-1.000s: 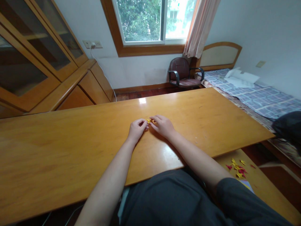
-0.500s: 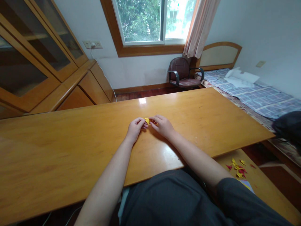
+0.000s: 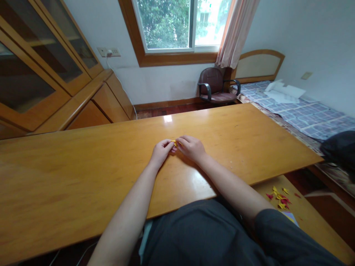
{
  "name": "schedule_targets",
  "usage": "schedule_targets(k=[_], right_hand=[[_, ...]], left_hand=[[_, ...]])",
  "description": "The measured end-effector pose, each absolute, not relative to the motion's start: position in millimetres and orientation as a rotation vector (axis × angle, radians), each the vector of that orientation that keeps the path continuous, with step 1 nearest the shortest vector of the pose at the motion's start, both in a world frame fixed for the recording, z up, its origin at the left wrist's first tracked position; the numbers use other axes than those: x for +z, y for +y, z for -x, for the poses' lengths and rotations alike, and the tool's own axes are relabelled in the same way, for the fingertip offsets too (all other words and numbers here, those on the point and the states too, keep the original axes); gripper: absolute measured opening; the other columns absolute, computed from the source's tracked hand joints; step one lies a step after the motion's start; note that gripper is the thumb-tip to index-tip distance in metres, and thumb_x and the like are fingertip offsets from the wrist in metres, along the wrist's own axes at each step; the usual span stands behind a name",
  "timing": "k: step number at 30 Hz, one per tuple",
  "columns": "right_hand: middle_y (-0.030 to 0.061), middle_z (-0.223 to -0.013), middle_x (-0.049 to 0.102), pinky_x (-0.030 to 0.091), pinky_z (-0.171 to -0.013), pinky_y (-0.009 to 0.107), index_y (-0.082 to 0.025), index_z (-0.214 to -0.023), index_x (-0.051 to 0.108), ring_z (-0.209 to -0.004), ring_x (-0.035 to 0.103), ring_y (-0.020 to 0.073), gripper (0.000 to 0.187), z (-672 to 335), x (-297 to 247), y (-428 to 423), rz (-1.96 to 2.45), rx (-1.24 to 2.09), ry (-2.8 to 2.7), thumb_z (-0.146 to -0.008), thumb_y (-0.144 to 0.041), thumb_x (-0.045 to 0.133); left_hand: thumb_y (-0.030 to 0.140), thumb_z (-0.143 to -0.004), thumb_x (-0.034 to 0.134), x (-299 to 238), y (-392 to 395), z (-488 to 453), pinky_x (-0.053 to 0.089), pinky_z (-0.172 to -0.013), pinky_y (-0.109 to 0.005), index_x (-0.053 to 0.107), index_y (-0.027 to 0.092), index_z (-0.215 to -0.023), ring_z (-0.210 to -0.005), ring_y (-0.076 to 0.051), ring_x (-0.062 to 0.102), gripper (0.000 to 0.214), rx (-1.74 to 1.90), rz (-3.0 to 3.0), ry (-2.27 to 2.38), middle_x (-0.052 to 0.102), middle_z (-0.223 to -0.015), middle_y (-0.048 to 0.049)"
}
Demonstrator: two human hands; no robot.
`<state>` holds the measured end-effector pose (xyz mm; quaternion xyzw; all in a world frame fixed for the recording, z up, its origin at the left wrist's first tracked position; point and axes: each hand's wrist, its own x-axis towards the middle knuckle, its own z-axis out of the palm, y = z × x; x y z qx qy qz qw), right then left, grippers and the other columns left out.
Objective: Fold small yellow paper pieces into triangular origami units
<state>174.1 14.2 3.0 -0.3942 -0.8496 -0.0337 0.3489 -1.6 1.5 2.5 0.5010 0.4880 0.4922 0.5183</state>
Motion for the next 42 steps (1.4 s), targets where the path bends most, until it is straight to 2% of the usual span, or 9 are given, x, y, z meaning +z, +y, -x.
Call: schedule_targets(k=[3,9,14,21,36,42], right_hand=[[0.0054,-0.102,0.070,0.045,-0.073,0.023,-0.023,-0.097,0.066,-0.083,0.065,0.0142,0.017,-174.2,2.7,14.2,0.990,-0.089,-2.209,-0.097,-0.027,0.050],[0.0054,-0.098,0.070,0.046,-0.071,0.022,-0.022,-0.093,0.065,-0.080,0.065,0.0128,0.019,-174.3,2.5,14.4,0.969,-0.107,-2.229,-0.097,-0.025,0.047],[0.0079,-0.106,0.070,0.048,-0.077,0.024,-0.020,-0.094,0.064,-0.086,0.066,0.0141,0.018,-173.3,1.5,16.1,0.908,-0.131,-2.212,-0.097,-0.023,0.047],[0.0082,-0.105,0.070,0.050,-0.084,0.026,-0.020,-0.093,0.065,-0.092,0.065,0.0155,0.023,-174.5,0.2,19.2,0.855,-0.151,-2.240,-0.098,-0.025,0.043],[0.0085,-0.103,0.069,0.049,-0.082,0.027,-0.020,-0.091,0.064,-0.088,0.064,0.0149,0.024,-178.4,3.3,18.0,0.832,-0.144,-2.260,-0.099,-0.025,0.042],[0.0089,-0.101,0.068,0.049,-0.080,0.027,-0.020,-0.090,0.064,-0.088,0.064,0.0152,0.023,-178.1,0.7,20.7,0.828,-0.113,-2.260,-0.098,-0.026,0.044]], left_hand=[[0.046,-0.072,0.069,2.9,1.5,1.2,0.053,-0.062,-0.026,0.066,0.015,-0.075,-0.061,-0.015,0.064,0.032,1.178,-1.217,1.164,0.067,-0.064,-0.0024],[0.045,-0.071,0.070,5.0,0.5,-1.6,0.054,-0.063,-0.027,0.065,0.015,-0.075,-0.059,-0.014,0.064,0.031,1.196,-1.200,1.149,0.066,-0.064,-0.0015],[0.044,-0.069,0.073,4.5,0.9,-4.0,0.056,-0.065,-0.028,0.066,0.014,-0.078,-0.057,-0.013,0.063,0.032,1.206,-1.113,1.109,0.066,-0.065,-0.0005],[0.045,-0.065,0.077,4.5,0.9,-5.3,0.056,-0.071,-0.029,0.070,0.013,-0.077,-0.063,-0.014,0.065,0.035,1.209,-1.064,1.096,0.070,-0.075,-0.0044],[0.038,-0.068,0.072,5.8,1.3,-6.4,0.054,-0.068,-0.027,0.067,0.014,-0.075,-0.061,-0.012,0.062,0.026,1.193,-1.020,1.034,0.067,-0.068,-0.0018],[0.037,-0.068,0.070,6.7,1.2,-7.8,0.053,-0.066,-0.026,0.063,0.015,-0.067,-0.061,-0.012,0.060,0.023,1.187,-1.024,1.034,0.064,-0.065,-0.0009]])
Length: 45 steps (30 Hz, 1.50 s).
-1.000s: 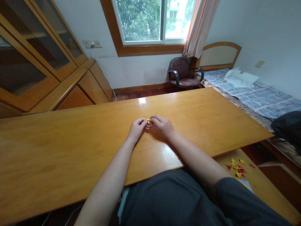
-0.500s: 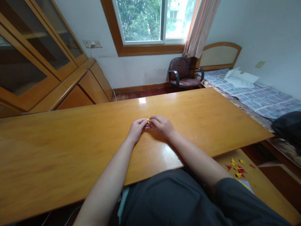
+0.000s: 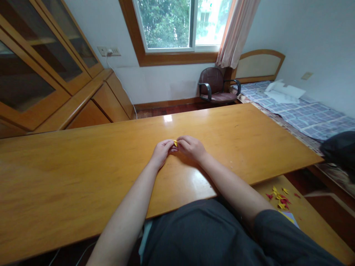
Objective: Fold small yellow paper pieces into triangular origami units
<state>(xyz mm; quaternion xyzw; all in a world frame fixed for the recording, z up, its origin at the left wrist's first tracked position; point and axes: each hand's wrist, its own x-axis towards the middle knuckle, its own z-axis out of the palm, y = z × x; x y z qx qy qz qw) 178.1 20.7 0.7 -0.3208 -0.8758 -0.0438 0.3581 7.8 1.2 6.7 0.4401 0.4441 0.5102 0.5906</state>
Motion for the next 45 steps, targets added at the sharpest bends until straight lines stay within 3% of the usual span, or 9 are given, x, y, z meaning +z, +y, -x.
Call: schedule_targets(k=[15,24,33,45], right_hand=[[0.0085,-0.101,0.068,0.048,-0.079,0.027,-0.019,-0.090,0.064,-0.087,0.063,0.0152,0.024,-180.2,2.5,20.4,0.806,-0.170,-2.308,-0.099,-0.026,0.043],[0.0077,-0.097,0.068,0.047,-0.075,0.026,-0.019,-0.087,0.064,-0.083,0.062,0.0146,0.024,-180.2,3.5,20.5,0.805,-0.232,-2.315,-0.099,-0.027,0.045],[0.0076,-0.099,0.068,0.047,-0.075,0.026,-0.019,-0.091,0.064,-0.084,0.062,0.0143,0.021,-180.1,2.8,20.9,0.741,-0.259,-2.313,-0.098,-0.027,0.046],[0.0066,-0.095,0.069,0.045,-0.073,0.025,-0.018,-0.086,0.063,-0.080,0.061,0.0136,0.023,-179.4,5.6,19.6,0.757,-0.317,-2.277,-0.099,-0.026,0.045]], left_hand=[[0.033,-0.068,0.071,6.3,1.8,-7.1,0.051,-0.063,-0.021,0.062,0.015,-0.064,-0.058,-0.009,0.058,0.020,1.190,-0.940,0.984,0.061,-0.061,0.0011],[0.038,-0.071,0.066,10.0,-0.5,-7.1,0.051,-0.065,-0.025,0.061,0.015,-0.067,-0.060,-0.012,0.059,0.024,1.169,-0.977,1.023,0.061,-0.062,-0.0004],[0.047,-0.066,0.078,11.7,-1.4,-8.5,0.049,-0.063,-0.024,0.063,0.014,-0.068,-0.058,-0.011,0.057,0.037,1.179,-0.997,1.017,0.061,-0.063,-0.0002],[0.035,-0.066,0.077,9.6,-0.9,-5.3,0.048,-0.064,-0.023,0.069,0.013,-0.072,-0.062,-0.011,0.059,0.024,1.175,-0.970,0.992,0.066,-0.068,-0.0024]])
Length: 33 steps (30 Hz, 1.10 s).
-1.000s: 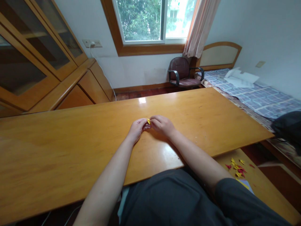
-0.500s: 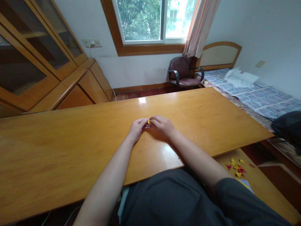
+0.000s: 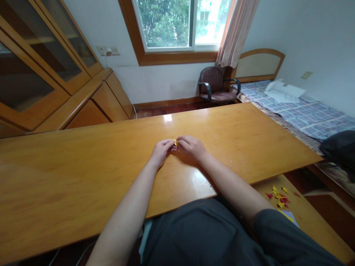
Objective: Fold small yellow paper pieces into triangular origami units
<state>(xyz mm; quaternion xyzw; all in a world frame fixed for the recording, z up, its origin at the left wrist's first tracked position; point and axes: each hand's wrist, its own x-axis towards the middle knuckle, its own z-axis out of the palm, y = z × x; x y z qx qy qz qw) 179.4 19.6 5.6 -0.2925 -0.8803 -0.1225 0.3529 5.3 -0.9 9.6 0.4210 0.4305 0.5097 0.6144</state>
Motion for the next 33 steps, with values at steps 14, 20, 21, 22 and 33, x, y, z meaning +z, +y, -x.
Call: schedule_targets(k=[14,20,21,22,33], right_hand=[[0.0078,-0.095,0.067,0.045,-0.074,0.026,-0.018,-0.088,0.064,-0.083,0.060,0.0145,0.024,-182.2,4.5,21.9,0.733,-0.263,-2.325,-0.099,-0.027,0.044],[0.0063,-0.096,0.068,0.043,-0.073,0.026,-0.018,-0.088,0.063,-0.081,0.059,0.0142,0.020,-183.4,5.4,21.8,0.739,-0.288,-2.311,-0.098,-0.026,0.047],[0.0060,-0.097,0.068,0.043,-0.073,0.026,-0.018,-0.089,0.063,-0.081,0.059,0.0141,0.020,-183.4,5.8,21.4,0.752,-0.292,-2.304,-0.098,-0.026,0.047],[0.0059,-0.097,0.068,0.043,-0.073,0.026,-0.018,-0.090,0.063,-0.081,0.059,0.0140,0.019,-183.3,6.2,20.9,0.764,-0.293,-2.297,-0.098,-0.025,0.047],[0.0067,-0.092,0.068,0.039,-0.072,0.029,-0.019,-0.087,0.064,-0.078,0.054,0.0159,0.023,-179.3,5.4,19.5,0.809,-0.348,-2.312,-0.098,-0.029,0.047]], left_hand=[[0.030,-0.067,0.070,13.4,-1.1,-8.4,0.047,-0.062,-0.022,0.064,0.014,-0.061,-0.060,-0.010,0.057,0.018,1.168,-0.926,1.005,0.063,-0.061,-0.0009],[0.031,-0.067,0.068,9.9,0.4,-8.2,0.047,-0.061,-0.022,0.064,0.014,-0.063,-0.059,-0.010,0.057,0.018,1.156,-0.980,1.034,0.063,-0.061,-0.0008],[0.032,-0.068,0.068,9.2,0.6,-8.0,0.047,-0.061,-0.023,0.065,0.014,-0.063,-0.058,-0.011,0.057,0.018,1.156,-0.988,1.048,0.063,-0.061,-0.0008],[0.033,-0.068,0.067,8.5,0.7,-7.9,0.047,-0.061,-0.023,0.065,0.014,-0.064,-0.058,-0.011,0.056,0.019,1.158,-0.997,1.060,0.063,-0.061,-0.0007],[0.036,-0.072,0.065,3.8,2.5,-6.4,0.047,-0.065,-0.024,0.067,0.015,-0.067,-0.064,-0.012,0.058,0.022,1.116,-1.121,1.084,0.065,-0.067,-0.0011]])
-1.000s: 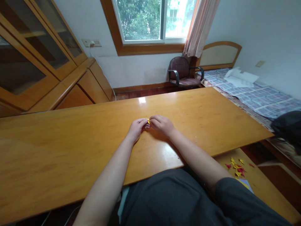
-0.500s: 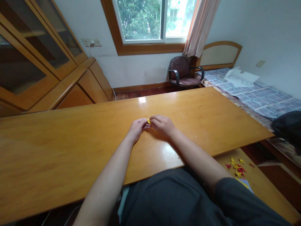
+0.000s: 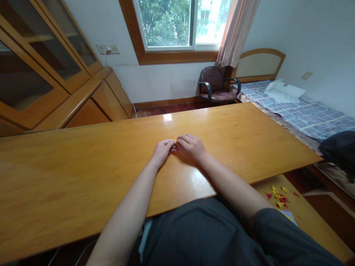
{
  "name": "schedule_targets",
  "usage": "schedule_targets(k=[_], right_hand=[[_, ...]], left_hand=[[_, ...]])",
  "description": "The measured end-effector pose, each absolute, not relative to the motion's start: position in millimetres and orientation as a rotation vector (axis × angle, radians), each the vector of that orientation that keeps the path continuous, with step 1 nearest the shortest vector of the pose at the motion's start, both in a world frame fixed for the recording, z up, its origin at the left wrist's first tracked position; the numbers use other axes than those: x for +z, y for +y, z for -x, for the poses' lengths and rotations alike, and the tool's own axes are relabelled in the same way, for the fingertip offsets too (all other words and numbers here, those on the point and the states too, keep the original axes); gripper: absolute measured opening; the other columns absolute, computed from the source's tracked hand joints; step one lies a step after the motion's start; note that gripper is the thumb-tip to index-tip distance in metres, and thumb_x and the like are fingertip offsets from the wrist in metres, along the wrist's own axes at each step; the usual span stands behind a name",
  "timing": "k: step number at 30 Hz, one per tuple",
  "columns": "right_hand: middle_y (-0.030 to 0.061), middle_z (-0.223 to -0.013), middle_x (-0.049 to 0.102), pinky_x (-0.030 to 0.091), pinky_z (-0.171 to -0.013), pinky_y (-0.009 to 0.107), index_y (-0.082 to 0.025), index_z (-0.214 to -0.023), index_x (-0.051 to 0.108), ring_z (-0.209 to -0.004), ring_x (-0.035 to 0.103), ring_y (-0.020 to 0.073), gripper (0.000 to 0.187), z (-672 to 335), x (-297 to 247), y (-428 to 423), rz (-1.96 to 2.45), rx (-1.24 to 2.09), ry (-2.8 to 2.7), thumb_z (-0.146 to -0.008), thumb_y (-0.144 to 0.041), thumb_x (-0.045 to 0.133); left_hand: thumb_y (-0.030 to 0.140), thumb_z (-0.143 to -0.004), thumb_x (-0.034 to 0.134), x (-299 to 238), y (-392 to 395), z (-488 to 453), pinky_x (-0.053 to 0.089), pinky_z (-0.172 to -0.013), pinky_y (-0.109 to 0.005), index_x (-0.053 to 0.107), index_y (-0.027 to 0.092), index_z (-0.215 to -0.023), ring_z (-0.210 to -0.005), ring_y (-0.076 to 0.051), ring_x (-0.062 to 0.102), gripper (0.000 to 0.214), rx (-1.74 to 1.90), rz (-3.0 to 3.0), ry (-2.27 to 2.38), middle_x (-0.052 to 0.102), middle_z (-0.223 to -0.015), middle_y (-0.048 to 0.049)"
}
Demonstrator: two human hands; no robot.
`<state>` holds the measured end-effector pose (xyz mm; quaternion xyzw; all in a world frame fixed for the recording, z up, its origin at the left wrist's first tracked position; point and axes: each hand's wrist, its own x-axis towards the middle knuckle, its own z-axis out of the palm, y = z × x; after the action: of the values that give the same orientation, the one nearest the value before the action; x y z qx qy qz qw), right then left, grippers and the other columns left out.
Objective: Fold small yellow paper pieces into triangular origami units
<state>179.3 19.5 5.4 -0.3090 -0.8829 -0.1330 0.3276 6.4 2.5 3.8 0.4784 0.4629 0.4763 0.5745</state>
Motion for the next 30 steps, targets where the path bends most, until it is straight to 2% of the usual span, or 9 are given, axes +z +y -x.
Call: schedule_targets(k=[25,30], right_hand=[[0.0073,-0.090,0.067,0.041,-0.073,0.029,-0.018,-0.085,0.065,-0.079,0.056,0.0155,0.025,-180.3,13.6,18.2,0.781,-0.293,-2.308,-0.099,-0.025,0.045],[0.0078,-0.092,0.067,0.043,-0.075,0.029,-0.019,-0.088,0.065,-0.080,0.057,0.0158,0.024,-180.7,12.3,18.8,0.789,-0.257,-2.321,-0.099,-0.027,0.045]], left_hand=[[0.035,-0.074,0.068,3.1,1.2,-4.6,0.046,-0.063,-0.022,0.071,0.014,-0.072,-0.066,-0.012,0.058,0.021,1.125,-1.067,0.988,0.067,-0.071,-0.0031],[0.041,-0.072,0.072,4.0,1.0,-4.8,0.046,-0.064,-0.024,0.073,0.014,-0.077,-0.065,-0.013,0.058,0.028,1.130,-1.073,1.037,0.068,-0.071,-0.0036]])
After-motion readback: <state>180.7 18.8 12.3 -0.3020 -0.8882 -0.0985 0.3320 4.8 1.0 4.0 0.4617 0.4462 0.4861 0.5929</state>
